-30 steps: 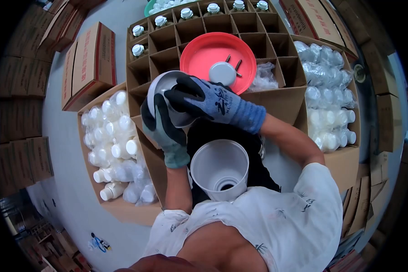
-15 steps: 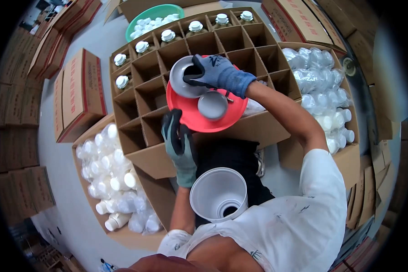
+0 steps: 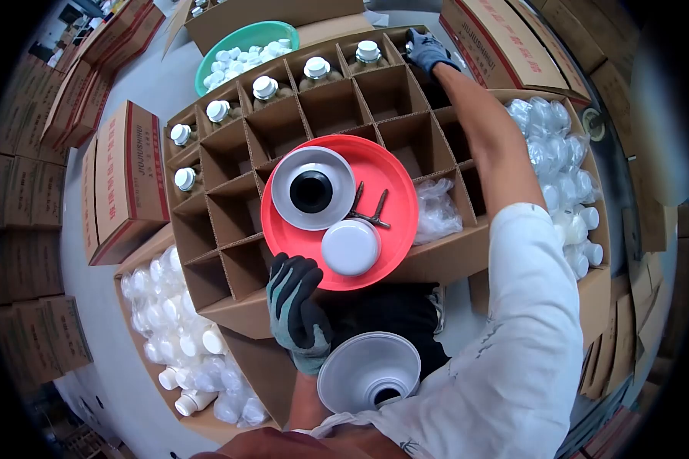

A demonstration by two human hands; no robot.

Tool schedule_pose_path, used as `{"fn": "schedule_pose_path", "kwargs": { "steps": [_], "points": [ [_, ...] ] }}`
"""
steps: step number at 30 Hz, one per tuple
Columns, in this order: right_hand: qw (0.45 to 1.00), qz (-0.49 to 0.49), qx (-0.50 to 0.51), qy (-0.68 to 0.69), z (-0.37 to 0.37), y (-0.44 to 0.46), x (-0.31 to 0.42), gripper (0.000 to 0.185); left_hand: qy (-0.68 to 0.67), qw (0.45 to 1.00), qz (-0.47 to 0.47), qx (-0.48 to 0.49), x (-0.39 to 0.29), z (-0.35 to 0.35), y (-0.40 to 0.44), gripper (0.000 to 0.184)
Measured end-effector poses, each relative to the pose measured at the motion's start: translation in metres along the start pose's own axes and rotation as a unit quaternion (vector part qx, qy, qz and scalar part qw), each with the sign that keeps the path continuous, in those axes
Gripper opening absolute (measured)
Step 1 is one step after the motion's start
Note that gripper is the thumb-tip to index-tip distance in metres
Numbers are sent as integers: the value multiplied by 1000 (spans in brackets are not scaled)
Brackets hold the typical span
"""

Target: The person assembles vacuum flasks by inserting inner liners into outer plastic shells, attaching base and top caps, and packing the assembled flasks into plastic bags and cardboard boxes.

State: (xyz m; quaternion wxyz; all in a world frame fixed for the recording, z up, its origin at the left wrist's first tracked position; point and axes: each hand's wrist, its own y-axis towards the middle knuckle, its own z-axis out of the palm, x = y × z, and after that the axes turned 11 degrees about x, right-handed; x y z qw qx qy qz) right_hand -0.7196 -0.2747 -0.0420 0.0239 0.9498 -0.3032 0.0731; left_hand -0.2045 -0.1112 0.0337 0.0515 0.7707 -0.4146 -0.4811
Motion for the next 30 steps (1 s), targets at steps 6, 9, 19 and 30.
{"fn": "schedule_pose_path", "kwargs": {
  "steps": [6, 9, 19, 30],
  "points": [
    [938, -132, -291, 135, -89, -97, -8, 50, 2, 999, 45, 10, -15, -5, 1, 31],
    [818, -92, -171, 541, -145, -189, -3, 37, -21, 999, 44, 7, -27, -8, 4, 39],
    [572, -208, 139, 781, -73, -452, 99, 40, -117, 983, 140, 20, -82, -67, -1, 89],
    [794, -231, 258, 500, -81, -576, 93, 39, -263, 948, -111, 139, -85, -131, -118, 81]
  ]
}}
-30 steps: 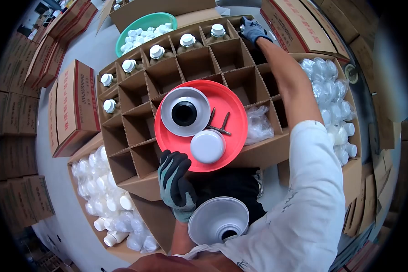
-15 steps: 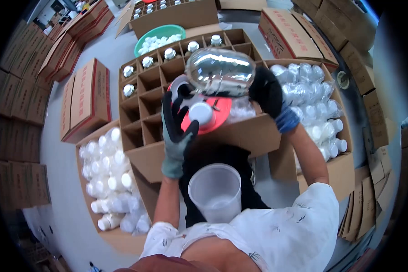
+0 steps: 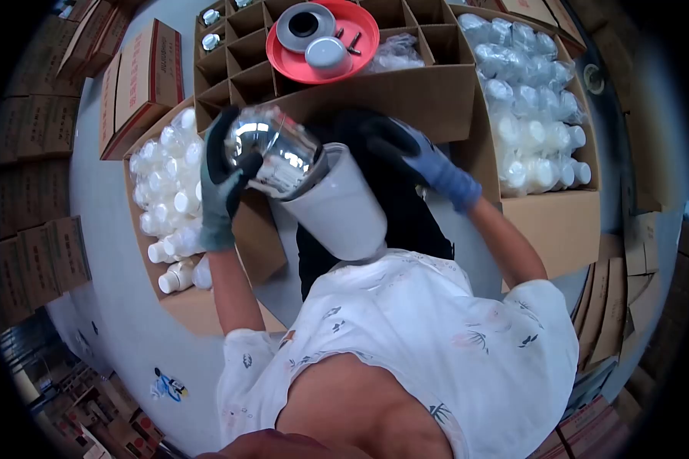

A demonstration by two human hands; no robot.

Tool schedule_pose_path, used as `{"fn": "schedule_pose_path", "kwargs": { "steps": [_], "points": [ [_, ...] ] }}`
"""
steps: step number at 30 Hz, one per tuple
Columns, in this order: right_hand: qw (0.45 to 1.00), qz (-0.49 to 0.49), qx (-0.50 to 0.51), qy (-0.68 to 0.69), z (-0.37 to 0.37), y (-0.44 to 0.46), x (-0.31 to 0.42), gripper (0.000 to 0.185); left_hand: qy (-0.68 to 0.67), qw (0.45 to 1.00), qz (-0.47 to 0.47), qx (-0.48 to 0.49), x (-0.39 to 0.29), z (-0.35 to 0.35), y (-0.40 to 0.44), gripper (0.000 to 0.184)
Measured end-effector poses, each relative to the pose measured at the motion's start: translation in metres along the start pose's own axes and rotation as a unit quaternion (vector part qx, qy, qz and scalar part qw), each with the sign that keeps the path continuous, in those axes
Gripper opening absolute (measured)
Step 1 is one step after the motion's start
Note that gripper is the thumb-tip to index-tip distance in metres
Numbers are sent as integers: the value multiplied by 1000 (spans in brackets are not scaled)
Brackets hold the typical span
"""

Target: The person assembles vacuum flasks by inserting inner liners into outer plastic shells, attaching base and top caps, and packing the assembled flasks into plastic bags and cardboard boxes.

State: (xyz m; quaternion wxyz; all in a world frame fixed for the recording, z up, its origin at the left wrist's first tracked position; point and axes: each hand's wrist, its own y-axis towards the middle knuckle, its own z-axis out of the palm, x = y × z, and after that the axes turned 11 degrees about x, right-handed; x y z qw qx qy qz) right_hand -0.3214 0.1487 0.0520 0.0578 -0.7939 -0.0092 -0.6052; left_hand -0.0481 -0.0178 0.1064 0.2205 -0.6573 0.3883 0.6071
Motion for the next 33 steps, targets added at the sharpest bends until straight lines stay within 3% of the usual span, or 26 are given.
{"fn": "schedule_pose_path", "kwargs": {
  "steps": [1, 3, 4, 5, 7, 9, 11, 13, 15, 17, 19, 22, 29, 33],
  "points": [
    [999, -33, -13, -15, 14, -24, -19, 43, 35, 999, -23, -22, 16, 0, -24, 81],
    [998, 12, -9, 64, 46, -73, -29, 54, -107, 979, -104, -137, 16, 26, -70, 71],
    [992, 42, -2, 119, 63, -94, -36, 59, -63, 982, -144, -101, 49, 22, -105, 53],
    [998, 27, -3, 56, 80, -110, -43, 68, 0, 983, -155, -95, 56, 31, -127, 51],
    [978, 93, 23, 185, 96, -104, -1, 71, 126, 973, -176, -84, 72, 48, -170, 48],
    [981, 79, 73, 159, 105, -85, 0, 69, 163, 971, -140, -104, 86, 70, -195, 53],
    [989, 51, 73, 117, 97, -55, 31, 59, 192, 967, -154, -72, 131, 61, -230, 62],
    [992, -105, 53, -54, 94, -22, 26, 54, 163, 970, -176, -47, 138, 51, -236, 65],
    [988, -150, 28, -8, 95, 3, 47, 55, 72, 976, -203, -32, 126, 43, -221, 61],
    [962, -222, 131, 95, 96, 21, 61, 72, 25, 976, -217, -23, 125, 36, -209, 59],
    [948, -273, 159, 47, 92, 32, 79, 83, -1, 975, -223, -23, 132, 33, -197, 58],
    [944, -274, 176, 48, 90, 45, 84, 87, -10, 974, -224, -33, 140, 34, -187, 55],
    [964, -262, -28, -39, 75, 60, 93, 84, 5, 975, -201, -94, 137, 66, -175, 49],
    [969, -229, -83, -41, 76, 58, 100, 75, 8, 973, -201, -113, 132, 71, -164, 46]
  ]
}}
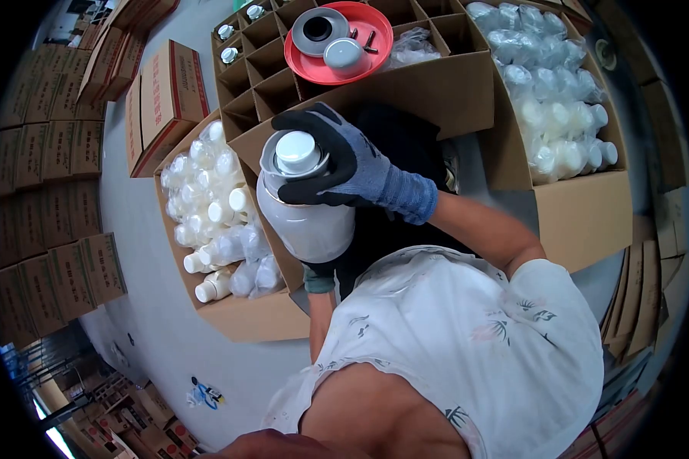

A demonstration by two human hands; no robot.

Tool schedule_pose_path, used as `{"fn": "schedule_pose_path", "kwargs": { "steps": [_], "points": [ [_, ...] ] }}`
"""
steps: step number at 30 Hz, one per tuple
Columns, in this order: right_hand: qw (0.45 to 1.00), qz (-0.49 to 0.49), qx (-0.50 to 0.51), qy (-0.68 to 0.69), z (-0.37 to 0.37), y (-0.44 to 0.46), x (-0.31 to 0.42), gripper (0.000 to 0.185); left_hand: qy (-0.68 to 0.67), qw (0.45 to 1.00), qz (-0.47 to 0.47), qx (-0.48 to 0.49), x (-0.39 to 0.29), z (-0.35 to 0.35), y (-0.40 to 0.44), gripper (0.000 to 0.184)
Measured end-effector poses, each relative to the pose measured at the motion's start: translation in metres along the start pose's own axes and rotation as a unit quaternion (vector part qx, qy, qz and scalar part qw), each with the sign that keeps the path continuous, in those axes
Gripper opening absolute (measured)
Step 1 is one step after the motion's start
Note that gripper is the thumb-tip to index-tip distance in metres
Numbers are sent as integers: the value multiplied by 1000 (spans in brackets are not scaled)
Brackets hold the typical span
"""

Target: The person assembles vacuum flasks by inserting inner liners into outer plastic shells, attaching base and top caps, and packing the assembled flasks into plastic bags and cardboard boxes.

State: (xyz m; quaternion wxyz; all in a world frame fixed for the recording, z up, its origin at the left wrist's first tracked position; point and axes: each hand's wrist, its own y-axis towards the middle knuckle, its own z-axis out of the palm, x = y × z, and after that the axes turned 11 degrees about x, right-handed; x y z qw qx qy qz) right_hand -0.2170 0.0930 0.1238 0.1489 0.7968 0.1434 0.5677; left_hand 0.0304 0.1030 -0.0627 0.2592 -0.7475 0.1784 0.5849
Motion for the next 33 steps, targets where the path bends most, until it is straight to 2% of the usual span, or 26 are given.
{"fn": "schedule_pose_path", "kwargs": {
  "steps": [3, 7, 10, 11, 14, 16, 18, 19, 20, 21, 22, 23, 24, 25, 26, 29, 30, 32, 33],
  "points": [
    [998, -28, -15, 52, -8, -8, -4, 72, -15, 1000, -12, -3, -5, -6, 9, 44],
    [994, -11, -69, 88, -16, -25, -19, 74, -49, 998, -36, 5, -8, -19, 24, 41],
    [988, 10, -125, 85, -16, -43, -29, 76, -69, 996, -56, 16, -17, -40, 41, 39],
    [990, 13, -132, 37, -16, -49, -35, 79, -69, 996, -58, 22, -24, -52, 50, 38],
    [990, 42, -113, 70, -12, -81, -45, 83, -13, 996, -49, 69, -61, -98, 88, 36],
    [997, 80, -23, -9, -16, -105, -49, 84, 70, 989, -7, 127, -102, -115, 118, 35],
    [983, 139, 97, -73, -22, -137, -61, 68, 204, 950, 79, 223, -152, -93, 140, 34],
    [963, 93, 208, -144, -35, -139, -69, 58, 284, 910, 128, 273, -175, -65, 147, 34],
    [924, 43, 315, -212, -52, -135, -80, 49, 403, 840, 201, 302, -199, -24, 148, 30],
    [904, 116, 353, -214, -73, -124, -80, 49, 491, 785, 97, 364, -201, 7, 150, 30],
    [937, 24, 223, -268, -85, -108, -81, 46, 501, 759, 136, 392, -177, 30, 152, 30],
    [943, 51, 138, -298, -94, -82, -92, 47, 520, 723, 104, 443, -156, 49, 156, 32],
    [936, -12, 39, -350, -101, -55, -94, 51, 468, 752, 72, 459, -162, 55, 155, 35],
    [883, -52, 6, -466, -110, -27, -106, 54, 480, 742, 65, 463, -168, 55, 159, 35],
    [876, -18, 14, -481, -113, -1, -129, 58, 491, 732, 56, 469, -170, 54, 160, 35],
    [860, 58, 75, -501, -103, 68, -174, 68, 430, 785, 119, 430, -156, 42, 150, 36],
    [880, 173, 169, -409, -101, 85, -170, 74, 408, 809, 143, 398, -158, 37, 146, 38],
    [880, 113, 202, -415, -102, 94, -225, 75, 362, 848, 193, 336, -169, 24, 130, 42],
    [879, 123, 175, -427, -104, 91, -215, 75, 352, 865, 81, 348, -198, 17, 119, 49]
  ]
}}
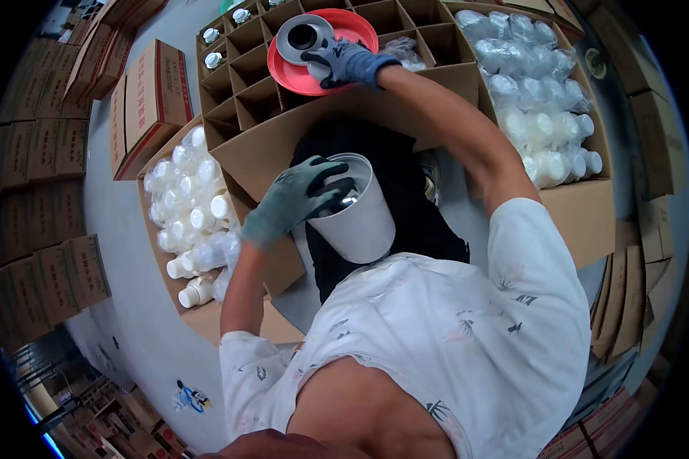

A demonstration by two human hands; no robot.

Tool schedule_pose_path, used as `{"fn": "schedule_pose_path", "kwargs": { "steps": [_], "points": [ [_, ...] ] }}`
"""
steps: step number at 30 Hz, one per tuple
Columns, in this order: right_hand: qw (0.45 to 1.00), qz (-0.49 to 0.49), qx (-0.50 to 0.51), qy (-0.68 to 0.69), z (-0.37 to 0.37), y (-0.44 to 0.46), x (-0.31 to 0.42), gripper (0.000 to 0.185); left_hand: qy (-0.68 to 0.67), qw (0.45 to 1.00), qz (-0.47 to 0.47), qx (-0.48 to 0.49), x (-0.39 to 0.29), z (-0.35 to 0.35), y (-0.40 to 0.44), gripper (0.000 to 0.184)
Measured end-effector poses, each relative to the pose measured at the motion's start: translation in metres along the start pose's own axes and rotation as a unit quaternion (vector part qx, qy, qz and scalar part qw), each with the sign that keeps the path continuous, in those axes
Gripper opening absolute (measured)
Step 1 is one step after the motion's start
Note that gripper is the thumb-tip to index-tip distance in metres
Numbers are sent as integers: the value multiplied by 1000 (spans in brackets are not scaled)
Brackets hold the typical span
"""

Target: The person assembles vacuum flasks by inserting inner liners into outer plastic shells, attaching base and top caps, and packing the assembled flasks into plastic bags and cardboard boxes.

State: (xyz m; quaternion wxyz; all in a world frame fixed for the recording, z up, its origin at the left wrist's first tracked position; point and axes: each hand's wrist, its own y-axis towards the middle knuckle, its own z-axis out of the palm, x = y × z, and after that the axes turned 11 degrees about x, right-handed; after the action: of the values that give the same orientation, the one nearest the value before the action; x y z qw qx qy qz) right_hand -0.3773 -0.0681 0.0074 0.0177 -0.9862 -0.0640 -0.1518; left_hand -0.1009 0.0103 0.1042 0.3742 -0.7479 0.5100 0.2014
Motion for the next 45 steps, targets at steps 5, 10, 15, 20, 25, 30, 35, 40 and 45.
{"fn": "schedule_pose_path", "kwargs": {
  "steps": [5, 10, 15, 20, 25, 30, 35, 40, 45],
  "points": [
    [957, -23, -234, 170, -42, -77, 18, 75, 132, 977, 163, -20, 1, 30, -34, 54],
    [884, -30, -219, 412, -48, -199, 49, 73, -415, 896, -80, -134, 87, 38, -95, 41],
    [941, -208, -221, 150, -79, -240, 98, 77, -606, 748, 44, -266, 109, 36, -85, 47],
    [941, -277, -188, 48, -93, -209, 121, 63, -742, 617, 65, -254, 73, 29, -66, 41],
    [804, 83, -188, 558, -58, -196, 132, 58, -418, 829, -10, -370, 53, 20, -80, 38],
    [620, 103, 30, 777, -52, -206, 122, 65, -215, 903, 39, -369, 41, -17, -110, 42],
    [878, 75, 143, 450, -19, -133, 4, 49, -259, 950, 42, -171, 38, -56, -103, 43],
    [990, -50, -133, -16, -42, 13, -3, 37, 76, 989, 84, 95, -2, -8, -11, 48],
    [990, -123, -59, -26, 8, 85, -55, 45, -129, 986, 47, 99, 33, -27, -6, 41]
  ]
}}
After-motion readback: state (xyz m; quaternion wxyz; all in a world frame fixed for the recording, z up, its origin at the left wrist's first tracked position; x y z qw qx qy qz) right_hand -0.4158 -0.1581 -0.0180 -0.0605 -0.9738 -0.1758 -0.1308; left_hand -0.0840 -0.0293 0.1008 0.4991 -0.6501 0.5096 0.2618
